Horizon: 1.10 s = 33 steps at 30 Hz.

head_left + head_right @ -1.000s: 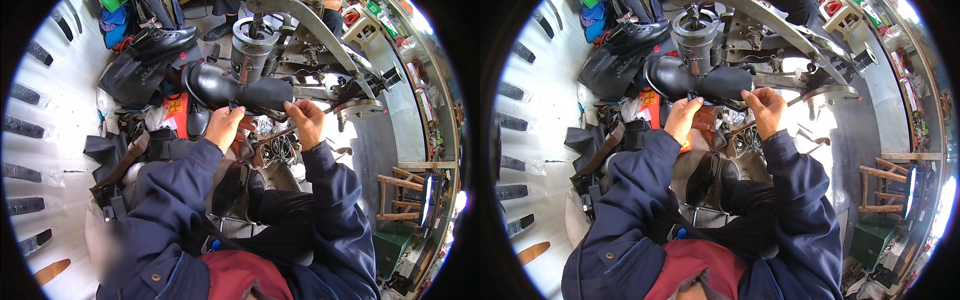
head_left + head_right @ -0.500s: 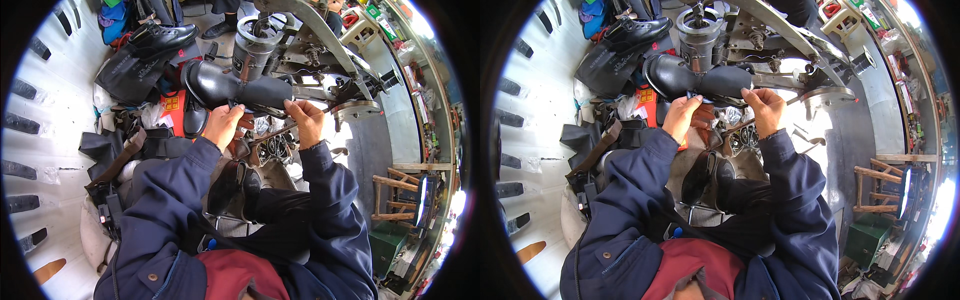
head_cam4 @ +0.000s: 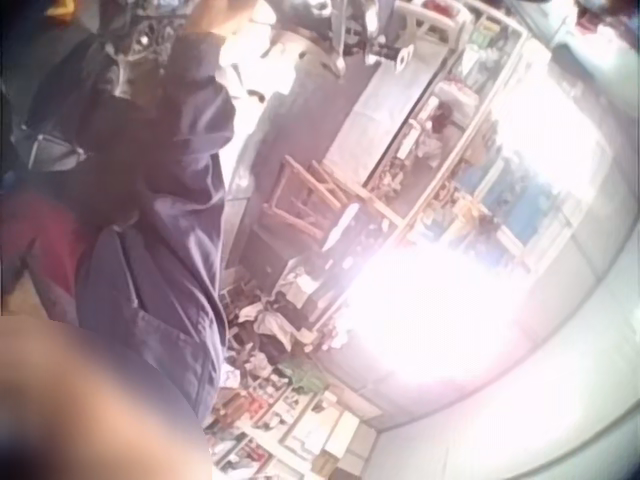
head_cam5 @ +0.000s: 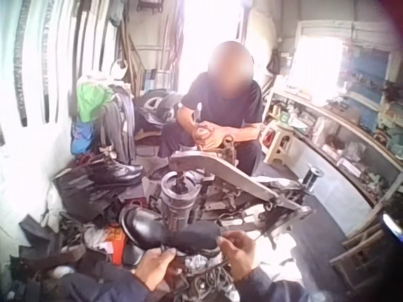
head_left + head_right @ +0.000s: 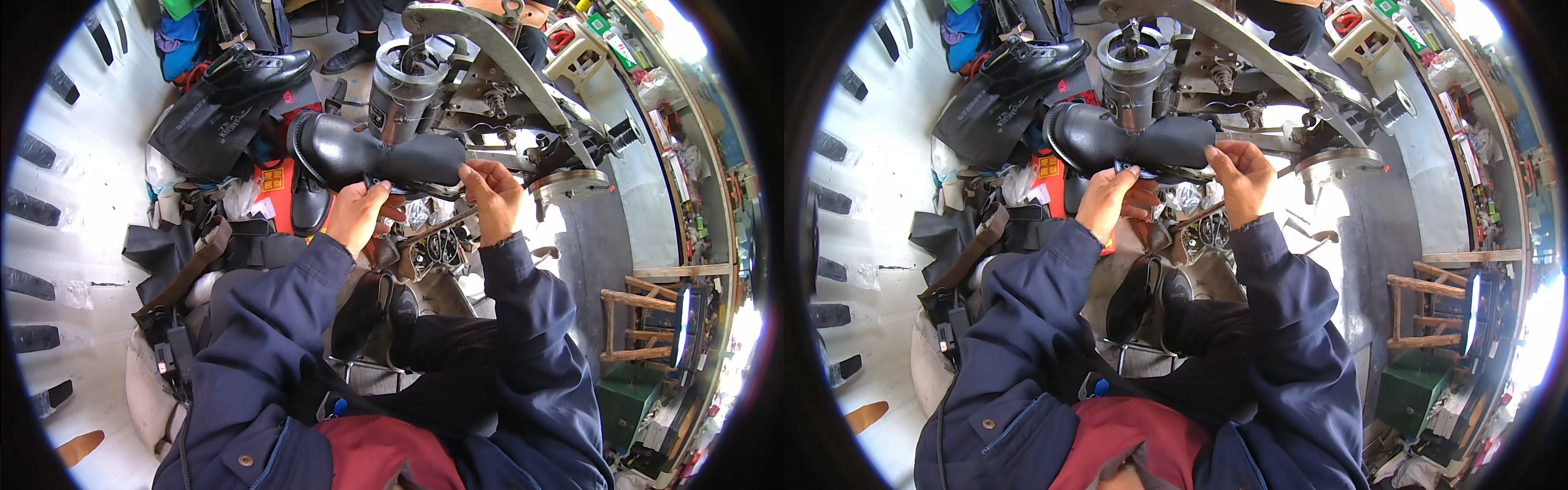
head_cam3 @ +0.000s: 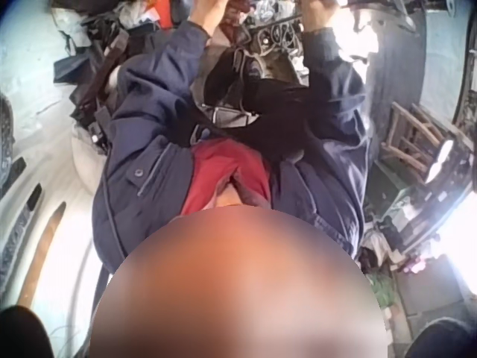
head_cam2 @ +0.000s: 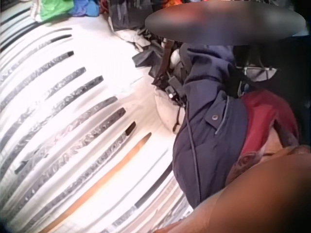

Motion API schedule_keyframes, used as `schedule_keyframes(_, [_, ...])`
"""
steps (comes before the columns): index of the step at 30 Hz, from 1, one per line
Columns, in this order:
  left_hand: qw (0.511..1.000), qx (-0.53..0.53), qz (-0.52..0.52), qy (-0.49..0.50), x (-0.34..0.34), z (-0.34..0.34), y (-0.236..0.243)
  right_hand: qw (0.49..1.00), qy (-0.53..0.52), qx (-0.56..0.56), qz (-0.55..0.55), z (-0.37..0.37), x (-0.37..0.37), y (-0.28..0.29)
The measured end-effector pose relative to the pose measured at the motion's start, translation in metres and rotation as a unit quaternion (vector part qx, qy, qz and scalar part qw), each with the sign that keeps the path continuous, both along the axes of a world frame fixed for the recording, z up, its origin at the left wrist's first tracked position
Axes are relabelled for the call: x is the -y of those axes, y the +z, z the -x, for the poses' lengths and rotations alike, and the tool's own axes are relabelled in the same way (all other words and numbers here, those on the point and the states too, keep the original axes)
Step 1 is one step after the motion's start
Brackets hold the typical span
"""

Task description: The person operates a heavy-duty sewing machine to stitch a black leather shoe. They guide the shoe around the machine's arm, rotating it to sew different sections of the upper. The person adjusts the shoe's position frequently to align the stitching path.

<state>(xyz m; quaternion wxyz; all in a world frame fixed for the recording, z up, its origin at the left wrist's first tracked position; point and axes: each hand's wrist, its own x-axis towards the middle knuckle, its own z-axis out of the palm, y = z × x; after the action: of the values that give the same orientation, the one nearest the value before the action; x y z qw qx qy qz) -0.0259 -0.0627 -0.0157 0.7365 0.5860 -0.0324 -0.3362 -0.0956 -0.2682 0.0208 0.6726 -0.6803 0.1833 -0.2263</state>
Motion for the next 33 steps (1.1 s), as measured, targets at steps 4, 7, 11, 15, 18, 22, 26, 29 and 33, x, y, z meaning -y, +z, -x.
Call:
schedule_keyframes(4, [1.0,-0.004,0.018,0.002,-0.002,0.001,-0.002,0.998,-0.026,-0.041,0.035,-0.004,-0.002,0.005])
schedule_keyframes(7, [1.0,0.013,0.008,0.004,-0.002,0.001,-0.002,0.999,-0.002,-0.041,-0.013,-0.005,-0.004,0.007])
schedule_keyframes(11, [1.0,0.002,0.001,-0.002,-0.001,0.0,-0.001,0.998,-0.017,-0.038,-0.048,-0.005,-0.005,0.009])
schedule_keyframes(15, [1.0,0.008,-0.01,-0.003,-0.002,0.001,-0.001,0.999,0.006,-0.034,-0.039,-0.008,-0.004,0.011])
schedule_keyframes(18, [1.0,0.01,-0.003,-0.002,-0.002,0.001,-0.002,0.999,-0.001,-0.042,-0.029,-0.008,-0.003,0.011])
schedule_keyframes(22, [1.0,0.009,-0.001,-0.004,-0.002,0.0,-0.003,0.998,0.007,-0.045,-0.036,-0.008,-0.003,0.011])
schedule_keyframes(26, [1.0,0.008,-0.002,-0.002,-0.002,0.0,-0.003,0.998,0.002,-0.065,0.007,-0.007,-0.003,0.013])
schedule_keyframes(29, [1.0,0.011,0.003,-0.004,-0.001,0.0,-0.003,0.996,0.008,-0.08,0.043,-0.006,-0.004,0.012])
schedule_keyframes(33, [1.0,0.009,-0.007,-0.004,-0.002,0.001,-0.002,0.995,0.015,-0.085,0.045,-0.002,-0.004,0.006])
